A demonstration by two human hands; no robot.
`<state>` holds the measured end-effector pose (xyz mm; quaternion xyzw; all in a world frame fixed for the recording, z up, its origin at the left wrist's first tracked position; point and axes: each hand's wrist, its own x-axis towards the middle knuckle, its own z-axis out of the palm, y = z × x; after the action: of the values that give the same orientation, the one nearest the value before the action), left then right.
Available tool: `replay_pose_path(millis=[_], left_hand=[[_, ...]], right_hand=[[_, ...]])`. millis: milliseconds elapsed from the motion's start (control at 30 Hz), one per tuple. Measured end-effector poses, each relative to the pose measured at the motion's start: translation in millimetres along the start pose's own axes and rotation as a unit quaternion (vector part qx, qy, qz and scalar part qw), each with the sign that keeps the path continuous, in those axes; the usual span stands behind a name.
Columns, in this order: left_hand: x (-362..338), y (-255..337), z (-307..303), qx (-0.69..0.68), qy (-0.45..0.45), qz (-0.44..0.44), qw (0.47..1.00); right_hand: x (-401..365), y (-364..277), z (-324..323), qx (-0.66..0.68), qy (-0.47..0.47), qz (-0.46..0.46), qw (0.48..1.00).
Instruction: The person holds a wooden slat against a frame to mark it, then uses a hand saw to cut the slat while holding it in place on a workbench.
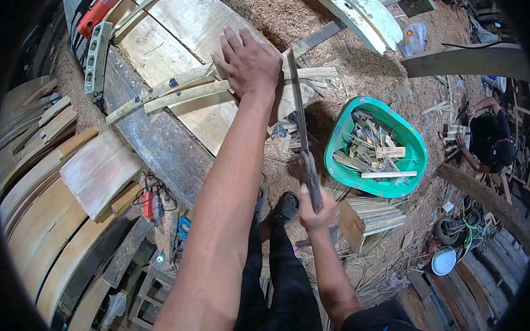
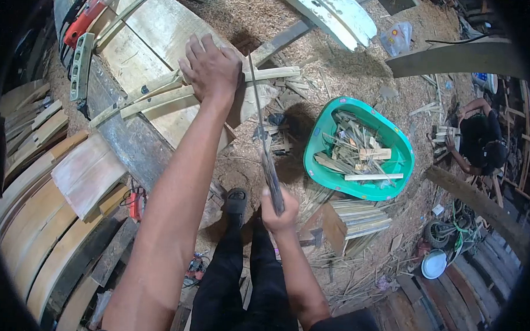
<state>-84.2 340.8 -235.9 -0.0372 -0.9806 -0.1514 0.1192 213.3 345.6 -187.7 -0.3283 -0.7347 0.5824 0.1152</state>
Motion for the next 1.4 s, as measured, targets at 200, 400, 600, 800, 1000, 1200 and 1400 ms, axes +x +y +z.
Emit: replay_pose_path(millis=[200,400,600,800,1000,1200,1400], left_hand=[[-0.9,-2.8,2.9,-0.008,0.013,0.004,1.000],[3.6,-0.6,-0.7,-0.001,-0.001,-0.003,1.000],[0.6,-2.2,2.2,-0.005,0.020,0.002,1.000],[0.2,-1.3,-0.7,0.008,0.005,0.007,1.000],[0.5,1.3,-4.7,-0.013,-0.012,-0.002,1.000],[0.8,-2.7,1.6,-0.013,0.023,0.011,1.000],[4.5,-1.1,0.8,0.005,0.020,0.003,1.000]], right_hand=[[65.9,-6.1,26.6,0.029,0.003,-0.011,1.000],[-13.8,11.3,-0.2,-0.006,0.016,-0.022,1.000],[61.4,-12.6,27.0,0.051,0.017,-0.005,0.999],[8.9,8.8,3.8,-0.002,-0.014,-0.025,1.000],[24.9,4.0,12.3,0.018,0.004,-0.007,1.000],[50.6,8.6,23.0,0.038,0.000,-0.005,0.999],[-6.5,15.9,-7.5,-0.027,-0.003,-0.040,0.999]])
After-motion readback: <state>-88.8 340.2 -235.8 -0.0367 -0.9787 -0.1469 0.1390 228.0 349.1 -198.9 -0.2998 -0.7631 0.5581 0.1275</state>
